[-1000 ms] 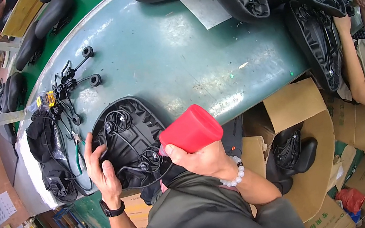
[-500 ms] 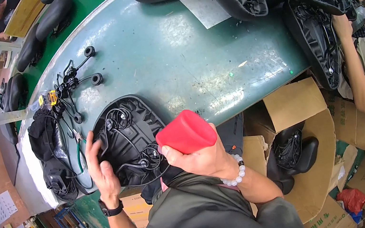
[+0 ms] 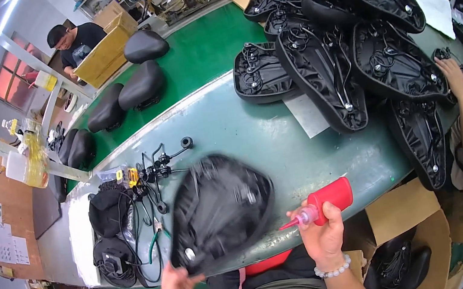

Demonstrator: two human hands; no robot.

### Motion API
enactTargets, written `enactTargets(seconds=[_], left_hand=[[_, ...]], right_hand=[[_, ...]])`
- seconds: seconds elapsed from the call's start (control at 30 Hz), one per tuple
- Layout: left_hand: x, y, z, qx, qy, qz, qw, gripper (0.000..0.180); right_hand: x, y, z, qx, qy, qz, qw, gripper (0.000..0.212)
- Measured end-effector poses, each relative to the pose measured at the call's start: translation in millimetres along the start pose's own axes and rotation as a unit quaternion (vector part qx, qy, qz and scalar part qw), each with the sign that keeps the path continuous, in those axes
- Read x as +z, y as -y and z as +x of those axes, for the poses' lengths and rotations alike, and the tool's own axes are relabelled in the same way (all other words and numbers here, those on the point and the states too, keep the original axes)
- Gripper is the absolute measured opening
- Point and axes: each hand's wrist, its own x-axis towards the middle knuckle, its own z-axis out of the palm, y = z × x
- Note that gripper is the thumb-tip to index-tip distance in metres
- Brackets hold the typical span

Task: Applying adhesive to the underside of bicycle seats on a factory assembly line.

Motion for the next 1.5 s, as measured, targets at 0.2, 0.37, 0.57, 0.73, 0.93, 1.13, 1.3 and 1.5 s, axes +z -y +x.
enactTargets(seconds=[0.2,0.37,0.57,0.73,0.93,1.13,1.3,1.5], left_hand=[[100.8,-75.2,140.7,0.051,0.048,-0.012,0.997,0.019],[139.4,-88.8,189.8,0.241,0.056,0.055,0.967,0.026],[275.7,-18.7,189.7,0.255,0.231,0.304,0.888,0.046],[458.9,-18.8,201.7,0.162,0.343,0.256,0.889,0.071],[553.1,-5.4,241.7,0.085,0.277,0.108,0.951,0.03],[481.3,-47.6,227.6,0.189,0.306,0.163,0.919,0.03],[215.6,-114.3,227.3,0.381,0.052,0.432,0.816,0.047],[73.2,-24.2,133.7,0.123,0.027,0.563,0.817,0.05]], right_hand=[[-2.0,-3.8,-7.8,0.017,0.052,-0.003,0.998,0.037],[-14.1,6.1,-12.6,0.015,0.071,-0.002,0.997,0.033],[-5.7,33.9,-15.3,-0.019,0.057,0.026,0.998,0.033],[-0.7,55.7,-29.1,-0.098,0.079,0.033,0.992,0.036],[-2.8,62.8,-46.3,-0.107,0.103,0.014,0.989,0.042],[-26.8,68.5,-49.6,-0.127,0.113,0.006,0.985,0.044],[-3.2,61.4,-59.0,-0.088,0.031,-0.097,0.991,0.042],[6.1,15.5,-64.6,-0.16,0.105,-0.358,0.914,0.038]])
